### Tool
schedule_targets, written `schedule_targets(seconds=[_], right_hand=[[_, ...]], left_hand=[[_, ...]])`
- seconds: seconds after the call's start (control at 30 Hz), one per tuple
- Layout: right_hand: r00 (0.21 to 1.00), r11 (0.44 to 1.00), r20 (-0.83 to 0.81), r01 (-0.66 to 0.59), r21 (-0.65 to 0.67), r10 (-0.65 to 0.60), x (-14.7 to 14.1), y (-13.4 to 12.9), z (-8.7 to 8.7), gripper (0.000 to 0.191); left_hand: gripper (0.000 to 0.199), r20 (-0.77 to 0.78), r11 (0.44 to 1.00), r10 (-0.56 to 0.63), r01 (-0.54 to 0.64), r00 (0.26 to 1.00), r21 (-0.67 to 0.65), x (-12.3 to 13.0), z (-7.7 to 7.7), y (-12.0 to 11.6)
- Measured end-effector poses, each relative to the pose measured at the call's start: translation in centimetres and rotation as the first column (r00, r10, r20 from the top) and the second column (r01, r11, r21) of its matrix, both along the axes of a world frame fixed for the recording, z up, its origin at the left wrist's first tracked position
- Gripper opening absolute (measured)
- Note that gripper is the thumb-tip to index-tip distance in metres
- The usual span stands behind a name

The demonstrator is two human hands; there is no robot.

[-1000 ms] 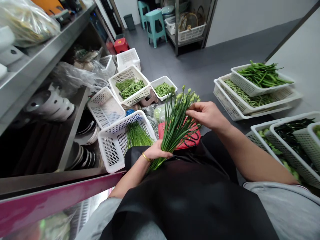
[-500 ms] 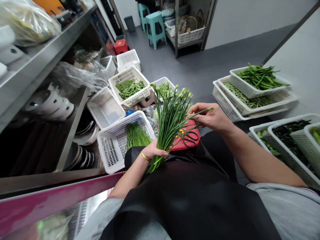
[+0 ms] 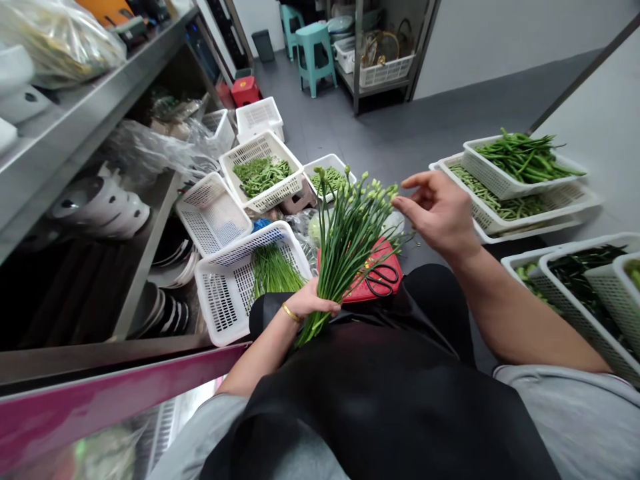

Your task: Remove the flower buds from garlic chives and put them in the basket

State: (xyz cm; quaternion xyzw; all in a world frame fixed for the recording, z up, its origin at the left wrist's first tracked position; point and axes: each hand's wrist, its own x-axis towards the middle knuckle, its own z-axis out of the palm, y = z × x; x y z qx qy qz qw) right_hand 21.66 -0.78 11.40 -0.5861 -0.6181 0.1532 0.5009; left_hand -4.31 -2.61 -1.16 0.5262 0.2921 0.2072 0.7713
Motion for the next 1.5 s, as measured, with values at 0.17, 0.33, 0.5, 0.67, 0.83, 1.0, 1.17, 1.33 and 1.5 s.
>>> schedule_targets(seconds=[0.17,0.33,0.5,0.67,0.83,1.0,1.17,1.33,1.5], right_hand=[[0.942,0.975,0.268,-0.173,-0.139,0.205,-0.8,-1.7,-0.5,0.027],[0.928,0.908,0.166,-0.269,-0.322,0.334,-1.2,-1.0,-2.0,0.039],[0.872,0.837,-0.036,-0.478,-0.267,0.488,-0.9,-1.0,-2.1,0.043],[0.717,0.712,0.079,-0.663,-0.230,0.693,-0.6,-1.0,-1.3,0.029],[0.731,0.733,0.122,-0.631,-0.252,0.671,-0.6,-1.0,-0.9,0.021],[0.826,0.802,0.002,-0.547,-0.242,0.564,-1.5,-1.0,-1.3,0.016],[0.901,0.888,-0.205,-0.419,-0.190,0.381,-1.5,-0.6,-0.9,0.012],[0.931,0.939,-0.235,-0.315,-0.138,0.278,-0.9,0.2,1.3,0.012],[0.899,0.936,-0.342,-0.331,-0.122,0.273,-0.1,0.3,2.7,0.020]], left_hand=[[0.045,-0.055,1.000,0.007,-0.006,0.998,0.027,0.1,-0.1,0.0],[0.038,-0.094,0.999,0.041,-0.038,0.995,0.028,0.4,0.2,-0.2],[0.047,-0.029,1.000,0.005,-0.006,1.000,-0.027,0.3,0.4,-0.2],[0.049,-0.010,0.997,-0.020,0.019,1.000,-0.078,0.2,0.4,-0.3],[0.056,-0.007,0.999,-0.012,0.011,1.000,-0.045,0.4,0.3,-0.4],[0.054,-0.049,1.000,0.004,-0.004,0.999,-0.006,0.4,0.3,-0.4],[0.044,-0.046,1.000,-0.011,0.012,0.999,0.008,0.3,0.7,-0.3],[0.044,0.006,0.997,-0.065,0.065,0.998,-0.040,0.2,0.7,-0.2],[0.045,0.030,0.994,-0.080,0.082,0.996,-0.072,0.0,0.1,-0.1]])
